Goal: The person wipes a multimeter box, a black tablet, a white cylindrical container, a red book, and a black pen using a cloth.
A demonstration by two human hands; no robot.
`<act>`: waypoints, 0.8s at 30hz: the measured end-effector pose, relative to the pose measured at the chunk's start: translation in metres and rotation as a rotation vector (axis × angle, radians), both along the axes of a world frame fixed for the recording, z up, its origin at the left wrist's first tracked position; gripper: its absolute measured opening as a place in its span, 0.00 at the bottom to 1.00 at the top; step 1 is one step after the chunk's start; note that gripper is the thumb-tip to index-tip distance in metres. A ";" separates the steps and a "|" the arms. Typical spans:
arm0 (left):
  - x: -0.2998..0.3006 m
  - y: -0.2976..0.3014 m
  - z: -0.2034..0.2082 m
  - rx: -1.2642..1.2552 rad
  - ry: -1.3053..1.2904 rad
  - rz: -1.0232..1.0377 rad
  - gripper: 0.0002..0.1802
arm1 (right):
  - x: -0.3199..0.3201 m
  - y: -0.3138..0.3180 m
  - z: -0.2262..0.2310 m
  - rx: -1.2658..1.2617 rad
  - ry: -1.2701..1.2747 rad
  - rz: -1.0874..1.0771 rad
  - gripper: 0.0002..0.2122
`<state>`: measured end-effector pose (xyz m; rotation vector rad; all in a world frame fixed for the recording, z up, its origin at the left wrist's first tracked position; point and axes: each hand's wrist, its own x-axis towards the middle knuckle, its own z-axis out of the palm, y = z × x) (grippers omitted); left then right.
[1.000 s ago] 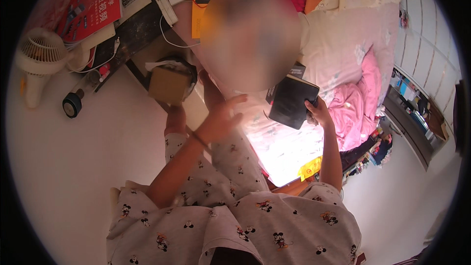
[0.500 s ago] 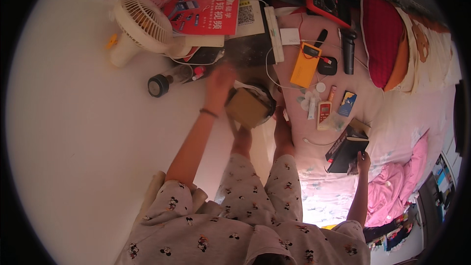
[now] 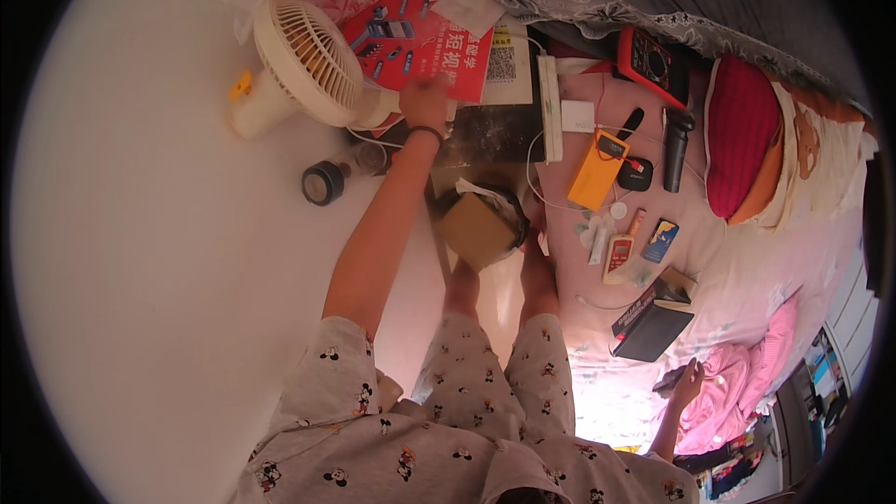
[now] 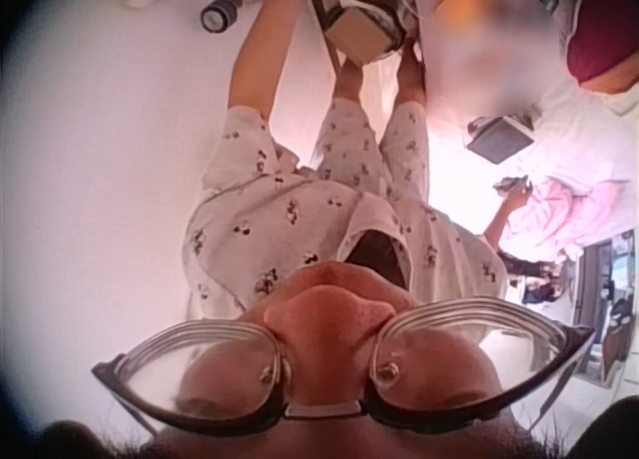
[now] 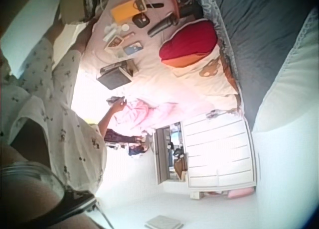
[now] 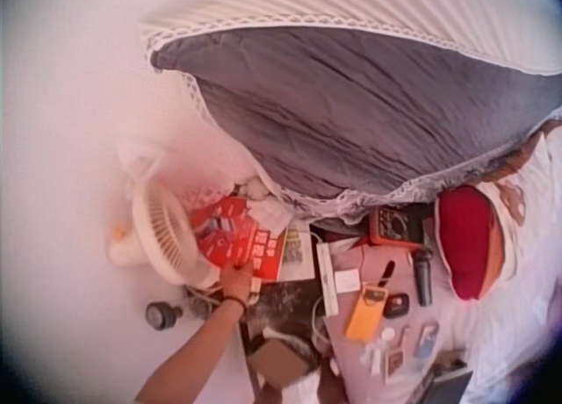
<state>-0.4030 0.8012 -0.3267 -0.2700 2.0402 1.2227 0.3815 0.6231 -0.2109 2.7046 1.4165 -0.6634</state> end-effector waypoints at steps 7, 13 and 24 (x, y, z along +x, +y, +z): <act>-0.029 0.046 0.001 -0.253 1.281 -0.741 0.22 | -0.059 -0.028 0.011 -0.012 0.176 0.005 0.16; -0.039 0.055 0.004 -0.483 1.155 -0.974 0.18 | -0.102 -0.030 0.011 -0.015 0.358 -0.006 0.14; 0.019 -0.021 0.081 0.580 -0.153 -0.189 0.18 | -0.140 -0.017 0.012 -0.022 0.449 -0.042 0.13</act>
